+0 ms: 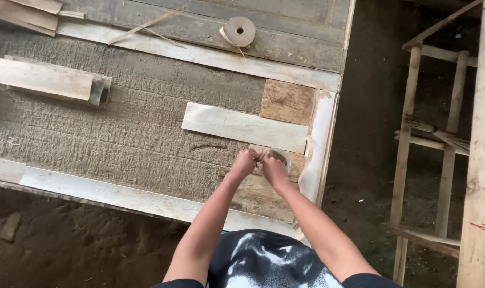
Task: Applying adhesive edge banding to the side of a wooden board by hand and rubbing it down with a small container.
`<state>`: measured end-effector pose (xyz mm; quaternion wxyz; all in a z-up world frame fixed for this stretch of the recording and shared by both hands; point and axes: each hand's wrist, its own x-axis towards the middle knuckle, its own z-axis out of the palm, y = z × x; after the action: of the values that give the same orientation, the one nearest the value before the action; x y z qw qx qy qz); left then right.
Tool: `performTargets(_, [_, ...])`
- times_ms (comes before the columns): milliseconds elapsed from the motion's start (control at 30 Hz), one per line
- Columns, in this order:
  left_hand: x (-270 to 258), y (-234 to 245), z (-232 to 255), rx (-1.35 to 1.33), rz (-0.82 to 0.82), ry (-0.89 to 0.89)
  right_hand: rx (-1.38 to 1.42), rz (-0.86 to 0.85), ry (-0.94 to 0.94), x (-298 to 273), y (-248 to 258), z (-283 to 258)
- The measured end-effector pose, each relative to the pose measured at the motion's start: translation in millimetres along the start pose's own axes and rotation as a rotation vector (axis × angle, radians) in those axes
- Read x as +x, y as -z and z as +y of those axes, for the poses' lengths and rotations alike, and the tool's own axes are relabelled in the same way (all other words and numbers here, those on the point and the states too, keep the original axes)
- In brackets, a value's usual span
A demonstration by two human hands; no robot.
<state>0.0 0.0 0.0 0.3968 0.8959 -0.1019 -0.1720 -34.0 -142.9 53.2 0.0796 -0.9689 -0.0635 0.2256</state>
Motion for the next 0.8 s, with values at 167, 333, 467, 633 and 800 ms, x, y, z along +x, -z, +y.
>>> performTargets(167, [0,11,12,-0.066,-0.021,0.049,0.007,0.014,0.016,-6,10,-6])
performTargets(333, [0,17,14,-0.151,-0.06,0.09,0.064,-0.044,-0.026,2,14,4])
performTargets(467, [6,15,14,-0.118,-0.09,0.106,0.187,-0.126,-0.006,-12,47,-1])
performTargets(633, [2,13,13,-0.124,-0.107,0.097,0.101,-0.204,-0.026,-21,60,-11])
performTargets(800, [-2,25,25,-0.184,-0.135,0.084,0.026,-0.121,-0.005,-3,30,-9])
